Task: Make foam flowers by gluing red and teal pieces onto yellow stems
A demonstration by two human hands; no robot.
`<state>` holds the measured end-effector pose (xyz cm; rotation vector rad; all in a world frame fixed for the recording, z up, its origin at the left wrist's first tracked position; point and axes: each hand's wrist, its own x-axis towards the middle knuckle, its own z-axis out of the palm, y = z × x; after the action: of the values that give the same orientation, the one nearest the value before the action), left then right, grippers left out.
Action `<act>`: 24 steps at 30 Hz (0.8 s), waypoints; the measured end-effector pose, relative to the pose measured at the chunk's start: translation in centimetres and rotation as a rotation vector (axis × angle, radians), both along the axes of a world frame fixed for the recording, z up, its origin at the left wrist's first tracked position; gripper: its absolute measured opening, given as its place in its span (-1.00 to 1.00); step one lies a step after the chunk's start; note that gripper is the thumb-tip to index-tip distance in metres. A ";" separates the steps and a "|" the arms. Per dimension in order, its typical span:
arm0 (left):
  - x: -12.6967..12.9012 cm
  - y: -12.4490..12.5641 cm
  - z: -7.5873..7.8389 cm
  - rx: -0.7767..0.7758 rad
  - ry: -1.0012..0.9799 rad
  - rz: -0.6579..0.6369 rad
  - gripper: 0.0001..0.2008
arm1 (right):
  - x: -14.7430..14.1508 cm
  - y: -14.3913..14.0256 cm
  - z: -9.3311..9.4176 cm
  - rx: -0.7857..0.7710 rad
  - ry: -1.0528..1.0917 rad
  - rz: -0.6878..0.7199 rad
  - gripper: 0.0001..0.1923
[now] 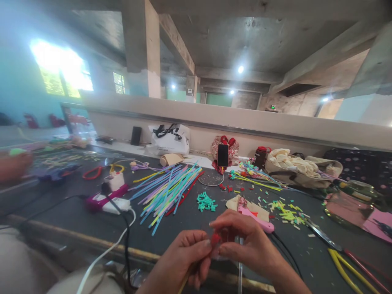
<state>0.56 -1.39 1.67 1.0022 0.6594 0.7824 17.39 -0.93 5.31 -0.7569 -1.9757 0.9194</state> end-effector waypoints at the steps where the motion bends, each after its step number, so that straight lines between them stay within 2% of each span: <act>1: 0.0 0.0 -0.1 0.001 -0.005 -0.012 -0.71 | 0.0 0.0 0.1 0.007 -0.010 0.010 -0.72; 9: 0.1 0.2 -0.5 0.026 -0.053 -0.056 -0.73 | -0.3 0.0 0.5 0.059 -0.062 0.036 -0.86; 13: 0.1 0.1 -0.7 0.025 -0.058 -0.014 -0.75 | -0.5 -0.1 0.3 0.054 -0.074 0.009 -0.90; 16: 0.2 0.1 -0.4 0.031 0.003 0.020 -0.74 | -0.5 -0.1 0.3 0.064 -0.080 -0.021 -0.90; 21: 0.4 0.2 0.0 0.117 0.126 0.170 -0.79 | -0.1 0.3 0.3 0.104 -0.074 -0.061 -0.91; 24: 0.6 0.1 -0.1 0.089 0.179 0.184 -0.80 | 0.0 0.5 0.2 0.139 -0.089 -0.095 -0.91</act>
<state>1.16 -1.25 1.57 1.1123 0.8865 0.8957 17.41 -0.40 5.55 -0.8160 -2.0389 0.6953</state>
